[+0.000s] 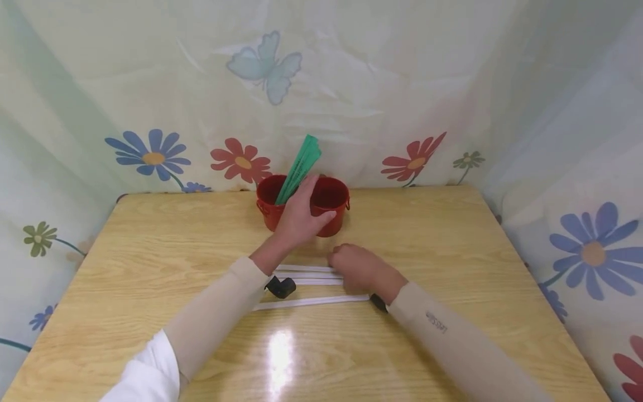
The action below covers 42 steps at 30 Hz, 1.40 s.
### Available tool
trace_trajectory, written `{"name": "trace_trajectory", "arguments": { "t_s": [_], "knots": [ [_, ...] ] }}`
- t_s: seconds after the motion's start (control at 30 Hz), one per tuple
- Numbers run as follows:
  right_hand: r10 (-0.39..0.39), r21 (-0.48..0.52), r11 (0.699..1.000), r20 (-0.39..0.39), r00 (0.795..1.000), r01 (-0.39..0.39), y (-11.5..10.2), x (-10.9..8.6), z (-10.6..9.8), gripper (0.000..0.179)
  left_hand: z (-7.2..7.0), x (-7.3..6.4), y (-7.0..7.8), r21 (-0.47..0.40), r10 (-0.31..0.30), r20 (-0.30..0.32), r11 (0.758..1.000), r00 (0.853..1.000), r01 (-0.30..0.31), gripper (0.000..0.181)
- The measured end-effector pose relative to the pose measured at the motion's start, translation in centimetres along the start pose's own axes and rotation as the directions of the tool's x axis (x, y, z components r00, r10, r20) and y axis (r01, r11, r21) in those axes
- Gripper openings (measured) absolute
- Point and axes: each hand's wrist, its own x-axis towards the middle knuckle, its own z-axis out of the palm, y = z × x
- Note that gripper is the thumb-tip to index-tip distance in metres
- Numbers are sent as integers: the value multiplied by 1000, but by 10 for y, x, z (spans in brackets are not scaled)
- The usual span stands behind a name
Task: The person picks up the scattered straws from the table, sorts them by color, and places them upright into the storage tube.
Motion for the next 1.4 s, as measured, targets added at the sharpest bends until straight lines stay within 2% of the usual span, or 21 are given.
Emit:
{"name": "trace_trajectory", "arguments": {
  "t_s": [0.13, 0.33, 0.57, 0.7, 0.9, 1.03, 1.17, 1.27, 1.4],
  "knots": [
    [-14, -37, 999, 52, 999, 16, -6, -7, 0, 23, -1, 1, 1, 70, -12, -12, 997, 1000, 12, 85],
    [-8, -17, 1000, 39, 999, 8, -5, -27, 2, 23, -2, 5, 2, 61, -24, -10, 998, 1000, 25, 86],
    [-36, 66, 997, -79, 996, 41, 2, -55, -4, 29, -1, 7, 4, 38, -69, 15, 997, 998, 68, 85],
    [-36, 152, 986, -181, 983, 64, 3, -65, -13, 29, 0, 8, 2, 27, -83, 6, 996, 997, 83, 84],
    [-52, 269, 949, -376, 925, 163, 3, -68, -35, 35, 1, 10, 0, -11, -75, -29, 997, 997, 74, 83],
    [-50, 328, 918, -463, 885, 223, 2, -68, -48, 35, 4, 12, 0, -17, -66, -38, 998, 997, 65, 81],
    [-65, 348, 888, -551, 832, 300, 2, -65, -58, 33, 5, 13, 2, -21, -85, -41, 996, 996, 84, 82],
    [-44, 369, 871, -601, 798, 326, 3, -61, -65, 30, 4, 12, 3, -31, -104, -37, 994, 994, 103, 84],
    [38, 455, 824, -640, 767, 339, 7, -52, -75, 25, 4, 11, 3, -44, -121, -36, 992, 992, 120, 85]
  ]
}}
